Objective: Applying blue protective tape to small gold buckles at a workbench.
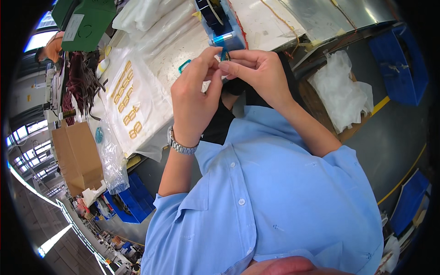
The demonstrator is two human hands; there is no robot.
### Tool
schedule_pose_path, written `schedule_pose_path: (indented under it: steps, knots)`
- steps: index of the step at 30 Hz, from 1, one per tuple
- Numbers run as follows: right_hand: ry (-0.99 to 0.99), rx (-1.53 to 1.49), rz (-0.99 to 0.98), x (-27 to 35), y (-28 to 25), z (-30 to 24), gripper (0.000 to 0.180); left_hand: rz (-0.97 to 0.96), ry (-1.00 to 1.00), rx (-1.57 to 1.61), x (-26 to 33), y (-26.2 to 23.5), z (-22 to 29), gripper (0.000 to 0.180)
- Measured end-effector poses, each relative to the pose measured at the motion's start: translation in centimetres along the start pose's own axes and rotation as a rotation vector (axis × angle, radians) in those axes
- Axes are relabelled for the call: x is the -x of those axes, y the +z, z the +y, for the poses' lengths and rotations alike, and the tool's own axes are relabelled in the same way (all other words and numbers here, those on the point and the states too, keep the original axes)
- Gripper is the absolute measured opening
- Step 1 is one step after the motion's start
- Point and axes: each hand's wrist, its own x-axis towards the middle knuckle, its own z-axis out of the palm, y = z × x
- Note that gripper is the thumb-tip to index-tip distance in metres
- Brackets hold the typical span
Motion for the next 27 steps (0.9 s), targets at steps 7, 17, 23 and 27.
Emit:
schedule_pose_path:
  steps: [7, 17, 23, 27]
  knots:
    - [-0.022, -0.044, 0.038, 0.0, 0.8, 0.2, 0.029, 0.033, 0.092, -0.079, 0.6, 1.1, -0.3, 0.040]
    - [-0.014, 0.007, 0.012, -0.7, 0.9, -0.6, 0.032, -0.001, 0.118, -0.083, -0.5, 0.0, -1.2, 0.033]
    - [-0.092, 0.002, 0.026, -0.6, 0.8, -0.2, 0.033, -0.067, 0.038, -0.024, -0.8, -0.3, -0.9, 0.031]
    - [0.002, -0.004, 0.061, -0.7, 0.2, 1.1, 0.032, -0.063, 0.030, 0.029, 0.1, 0.8, -1.7, 0.030]
